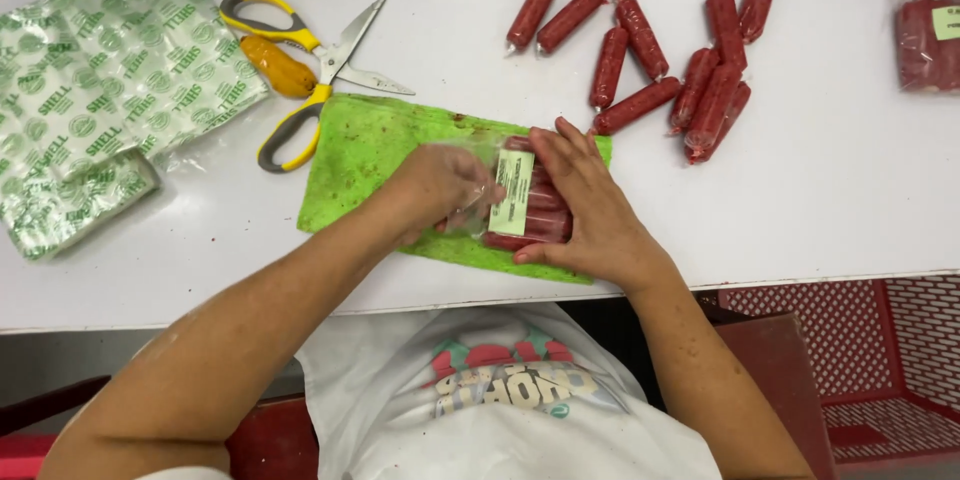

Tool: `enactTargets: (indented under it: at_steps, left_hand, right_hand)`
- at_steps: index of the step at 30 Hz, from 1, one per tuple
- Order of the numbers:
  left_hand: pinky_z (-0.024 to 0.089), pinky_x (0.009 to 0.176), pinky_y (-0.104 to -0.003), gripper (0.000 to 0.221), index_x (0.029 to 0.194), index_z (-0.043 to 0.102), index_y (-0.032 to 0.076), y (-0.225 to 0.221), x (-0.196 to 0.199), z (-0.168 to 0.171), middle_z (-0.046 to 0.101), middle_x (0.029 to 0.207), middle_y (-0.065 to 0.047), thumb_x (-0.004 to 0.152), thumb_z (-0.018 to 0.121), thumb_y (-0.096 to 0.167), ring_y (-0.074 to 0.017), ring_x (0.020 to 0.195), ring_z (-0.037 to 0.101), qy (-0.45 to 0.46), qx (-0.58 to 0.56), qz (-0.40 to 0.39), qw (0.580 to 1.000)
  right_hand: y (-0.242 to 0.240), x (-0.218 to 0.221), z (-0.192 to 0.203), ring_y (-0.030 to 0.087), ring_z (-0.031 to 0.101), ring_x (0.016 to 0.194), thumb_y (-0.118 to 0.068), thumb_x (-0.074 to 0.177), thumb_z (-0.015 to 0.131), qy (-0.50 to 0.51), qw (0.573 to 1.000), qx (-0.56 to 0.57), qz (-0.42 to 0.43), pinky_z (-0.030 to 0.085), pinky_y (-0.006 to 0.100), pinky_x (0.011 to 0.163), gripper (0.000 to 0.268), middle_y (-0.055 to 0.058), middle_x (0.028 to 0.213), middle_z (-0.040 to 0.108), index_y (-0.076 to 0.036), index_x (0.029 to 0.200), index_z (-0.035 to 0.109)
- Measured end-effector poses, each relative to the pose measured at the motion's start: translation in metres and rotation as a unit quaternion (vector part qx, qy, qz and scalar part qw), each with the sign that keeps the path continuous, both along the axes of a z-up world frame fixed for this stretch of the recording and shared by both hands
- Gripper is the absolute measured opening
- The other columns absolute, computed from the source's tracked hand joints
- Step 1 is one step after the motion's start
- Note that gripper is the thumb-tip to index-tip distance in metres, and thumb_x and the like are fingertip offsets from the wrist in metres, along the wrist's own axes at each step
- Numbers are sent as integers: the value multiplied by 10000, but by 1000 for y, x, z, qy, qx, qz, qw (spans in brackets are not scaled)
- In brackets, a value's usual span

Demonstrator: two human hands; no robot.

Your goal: The person packs sausages into plastic bags, seals the bags using a yellow tape dispenser, and applies labels by hand.

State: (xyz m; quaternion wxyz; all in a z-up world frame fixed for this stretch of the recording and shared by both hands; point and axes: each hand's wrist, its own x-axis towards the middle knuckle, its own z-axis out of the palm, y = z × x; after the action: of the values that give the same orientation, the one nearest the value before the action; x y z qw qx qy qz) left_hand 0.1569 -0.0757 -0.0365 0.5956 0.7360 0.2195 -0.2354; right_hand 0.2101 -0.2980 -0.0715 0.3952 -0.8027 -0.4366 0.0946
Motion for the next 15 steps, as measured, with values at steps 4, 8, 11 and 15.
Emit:
enactTargets:
  at_steps: [4,8,11,15]
  left_hand:
    - [433,335,-254,100,910,755,-34,-13,-1,-8,670,630,-146,828,716,8,-153,382,542,-14,19,44,999]
    - [445,318,-258,168,899,795,55,-23,2,-22,660,624,-136,765,702,17,-156,381,555,-47,46,61,996]
    - [508,478,-314,196,995,800,105,-22,-8,2,717,770,-149,843,677,115,-219,536,644,-53,96,6,994]
    - [409,426,-280,364,1247,692,67,8,-39,24,753,775,-207,1000,546,289,-194,422,587,-61,-10,101,993]
  right_hand:
    - [0,2,-2,430,210,1511,-657,596,865,-20,1000,-5,9,60,582,1248,1176,130,1565,390,-197,1561,375]
    - [-1,4,-3,447,205,1502,-669,603,857,-24,1000,-17,11,60,598,1239,1114,144,1556,370,-260,1541,417]
    - [3,3,8,458,249,1469,-720,585,831,-40,997,-62,17,100,635,1215,1121,164,1540,364,-310,1542,415]
    - [2,29,43,463,464,1340,-716,749,698,-33,989,-136,50,207,698,1153,811,223,1412,538,-236,1398,616]
